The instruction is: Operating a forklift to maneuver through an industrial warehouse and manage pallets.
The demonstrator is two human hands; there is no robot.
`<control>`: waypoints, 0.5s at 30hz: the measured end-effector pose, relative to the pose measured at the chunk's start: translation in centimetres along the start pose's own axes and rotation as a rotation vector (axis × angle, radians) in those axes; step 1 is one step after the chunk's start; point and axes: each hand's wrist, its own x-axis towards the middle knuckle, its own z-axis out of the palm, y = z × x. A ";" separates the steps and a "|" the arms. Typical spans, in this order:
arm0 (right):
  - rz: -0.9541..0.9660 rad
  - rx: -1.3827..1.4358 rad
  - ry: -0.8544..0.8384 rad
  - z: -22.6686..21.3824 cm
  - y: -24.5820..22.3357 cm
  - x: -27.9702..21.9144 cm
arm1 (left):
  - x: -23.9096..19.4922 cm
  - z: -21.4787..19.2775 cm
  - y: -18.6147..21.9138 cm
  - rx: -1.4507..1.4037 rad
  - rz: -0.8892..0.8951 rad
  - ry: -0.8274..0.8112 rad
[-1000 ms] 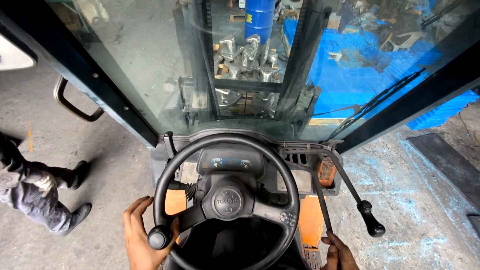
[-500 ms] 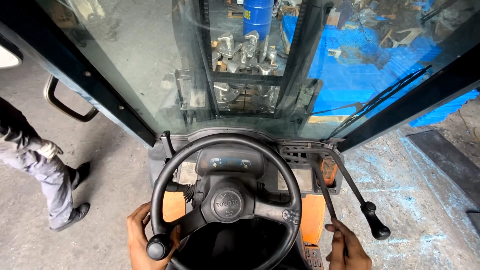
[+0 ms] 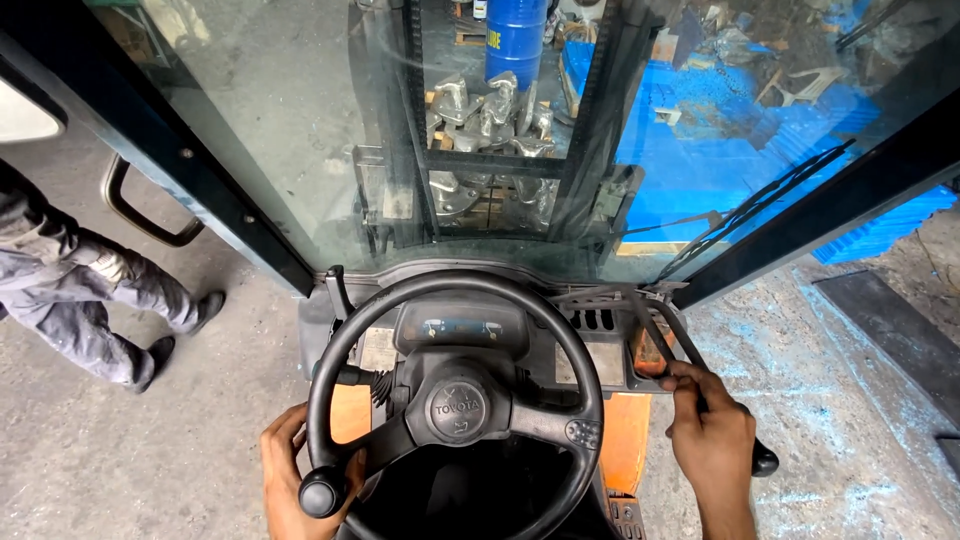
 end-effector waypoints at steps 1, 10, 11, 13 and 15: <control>0.019 -0.011 -0.002 0.0 -0.8 0.6 | 0.0 -0.1 0.1 0.003 -0.016 -0.003; -0.193 -0.113 0.045 0.7 -0.5 3.7 | 0.0 -0.3 0.0 -0.007 0.006 -0.023; -0.192 -0.114 0.045 0.7 -0.3 3.5 | -0.1 -0.4 -0.1 -0.007 0.005 -0.024; -0.229 -0.099 0.051 0.6 0.0 3.2 | -0.2 -0.4 -0.3 -0.008 0.018 -0.022; -0.156 -0.128 0.028 0.1 -0.5 1.6 | -0.3 -0.5 -0.2 -0.006 0.021 -0.019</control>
